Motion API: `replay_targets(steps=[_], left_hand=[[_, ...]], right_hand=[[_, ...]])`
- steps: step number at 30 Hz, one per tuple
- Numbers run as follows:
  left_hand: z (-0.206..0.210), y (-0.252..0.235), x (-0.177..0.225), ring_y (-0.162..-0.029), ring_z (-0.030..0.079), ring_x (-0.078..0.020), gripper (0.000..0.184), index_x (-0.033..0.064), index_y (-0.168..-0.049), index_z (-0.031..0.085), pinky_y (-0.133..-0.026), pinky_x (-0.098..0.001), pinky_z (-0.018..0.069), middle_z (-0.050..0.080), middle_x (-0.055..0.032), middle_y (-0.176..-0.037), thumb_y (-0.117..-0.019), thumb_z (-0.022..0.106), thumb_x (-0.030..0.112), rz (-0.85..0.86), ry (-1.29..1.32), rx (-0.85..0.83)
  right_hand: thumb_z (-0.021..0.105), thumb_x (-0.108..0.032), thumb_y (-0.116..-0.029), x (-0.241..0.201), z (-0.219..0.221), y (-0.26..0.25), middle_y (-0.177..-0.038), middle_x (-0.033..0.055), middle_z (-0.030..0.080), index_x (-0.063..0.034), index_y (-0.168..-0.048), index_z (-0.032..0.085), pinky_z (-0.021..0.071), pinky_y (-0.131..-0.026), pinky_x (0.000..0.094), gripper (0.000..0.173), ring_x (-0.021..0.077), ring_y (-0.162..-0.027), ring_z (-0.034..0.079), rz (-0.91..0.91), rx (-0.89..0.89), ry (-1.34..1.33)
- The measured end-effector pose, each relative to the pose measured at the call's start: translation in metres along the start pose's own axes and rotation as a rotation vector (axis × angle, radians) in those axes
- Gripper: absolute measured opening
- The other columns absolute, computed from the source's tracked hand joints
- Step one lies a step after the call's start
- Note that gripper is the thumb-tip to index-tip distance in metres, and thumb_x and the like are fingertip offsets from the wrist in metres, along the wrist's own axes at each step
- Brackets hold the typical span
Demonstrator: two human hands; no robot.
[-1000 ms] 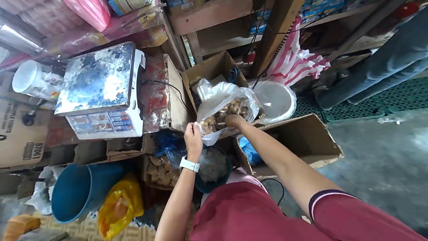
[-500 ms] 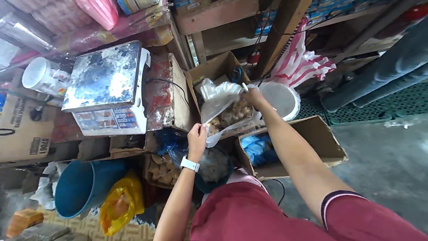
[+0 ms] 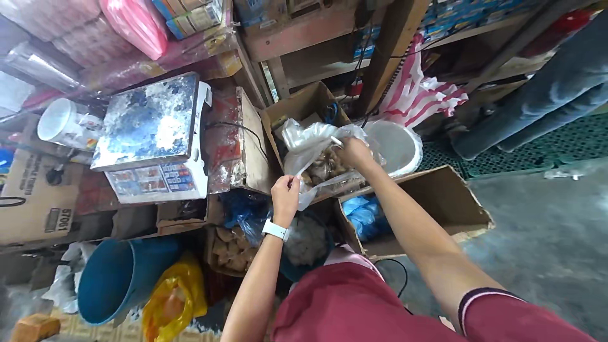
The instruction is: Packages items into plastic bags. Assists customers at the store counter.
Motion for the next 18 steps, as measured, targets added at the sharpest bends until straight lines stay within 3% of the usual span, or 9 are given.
replay_targets(steps=[4, 6, 8, 10, 11, 13, 15, 18], left_hand=[[0.004, -0.005, 0.019, -0.093, 0.065, -0.0192, 0.03, -0.0022, -0.102, 0.075, -0.087, -0.0361, 0.0527, 0.069, -0.0152, -0.1, -0.1052, 0.056, 0.021, 0.109, 0.01, -0.029], [0.002, -0.006, 0.025, -0.095, 0.065, -0.0232, 0.032, -0.0017, -0.102, 0.076, -0.087, -0.0382, 0.0537, 0.067, -0.0176, -0.104, -0.1054, 0.055, 0.022, 0.169, -0.102, -0.009], [-0.001, -0.009, 0.022, -0.105, 0.067, -0.033, 0.028, -0.0021, -0.115, 0.071, -0.093, -0.0443, 0.0559, 0.061, -0.0249, -0.124, -0.1036, 0.057, 0.019, 0.097, -0.337, -0.026], [0.0, -0.013, 0.007, -0.116, 0.064, -0.0391, 0.042, -0.0012, -0.134, 0.059, -0.098, -0.0483, 0.0547, 0.047, -0.0282, -0.145, -0.0981, 0.065, 0.02, -0.104, -0.579, -0.133], [0.002, -0.012, -0.001, -0.118, 0.063, -0.0404, 0.053, -0.0015, -0.14, 0.053, -0.098, -0.0496, 0.0546, 0.043, -0.0289, -0.149, -0.0954, 0.069, 0.023, -0.181, -0.671, -0.187], [0.01, -0.008, -0.016, -0.119, 0.063, -0.0412, 0.059, -0.0029, -0.142, 0.051, -0.098, -0.0535, 0.054, 0.049, -0.0291, -0.144, -0.0954, 0.068, 0.028, -0.266, -0.8, -0.301], [0.015, -0.002, -0.026, -0.119, 0.064, -0.0402, 0.043, -0.0021, -0.132, 0.06, -0.097, -0.0575, 0.0521, 0.063, -0.0256, -0.131, -0.1007, 0.06, 0.027, -0.307, -0.853, -0.386], [0.0, -0.007, -0.015, -0.116, 0.066, -0.0381, 0.031, -0.0008, -0.125, 0.064, -0.097, -0.0561, 0.0519, 0.069, -0.0236, -0.12, -0.1063, 0.047, 0.018, -0.284, -0.716, -0.249]], right_hand=[[0.062, -0.018, -0.1019, -0.023, -0.008, 0.014, -0.119, 0.0271, 0.068, 0.0002, -0.121, 0.07, 0.0478, -0.096, 0.0683, 0.028, 0.0484, -0.112, 0.064, -0.097, 0.062, -0.093], [0.063, -0.02, -0.1016, -0.034, -0.005, 0.023, -0.109, 0.0255, 0.071, 0.0003, -0.115, 0.072, 0.0504, -0.092, 0.0655, 0.026, 0.0447, -0.103, 0.068, -0.139, 0.052, -0.157], [0.067, -0.024, -0.099, -0.047, 0.018, 0.031, -0.098, 0.0233, 0.072, 0.0007, -0.11, 0.073, 0.0527, -0.087, 0.0616, 0.027, 0.0395, -0.093, 0.069, -0.207, -0.077, -0.205], [0.073, -0.034, -0.0952, -0.053, 0.065, 0.036, -0.105, 0.0215, 0.072, -0.0025, -0.114, 0.073, 0.051, -0.094, 0.0603, 0.037, 0.0372, -0.101, 0.068, -0.25, -0.329, -0.116], [0.073, -0.041, -0.0932, -0.049, 0.089, 0.036, -0.112, 0.0227, 0.07, -0.004, -0.119, 0.072, 0.0482, -0.098, 0.0628, 0.045, 0.0394, -0.109, 0.066, -0.249, -0.431, -0.019], [0.071, -0.046, -0.0939, -0.038, 0.116, 0.036, -0.13, 0.0246, 0.065, -0.0081, -0.131, 0.068, 0.0423, -0.105, 0.0673, 0.053, 0.0438, -0.126, 0.059, -0.203, -0.524, 0.179], [0.069, -0.047, -0.0941, -0.02, 0.12, 0.03, -0.136, 0.0242, 0.062, -0.0084, -0.132, 0.067, 0.0431, -0.104, 0.0688, 0.054, 0.0451, -0.129, 0.057, -0.126, -0.48, 0.301], [0.074, -0.038, -0.0917, 0.011, 0.103, 0.011, -0.148, 0.0257, 0.052, -0.0098, -0.14, 0.062, 0.0432, -0.102, 0.0708, 0.057, 0.0492, -0.13, 0.054, -0.008, -0.357, 0.347]])
Point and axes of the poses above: each hand's wrist, its own y-axis away from the middle knuckle, its own z-axis out of the palm, x = y × z, the point moved 9 cm from there along -y, towards the middle knuckle
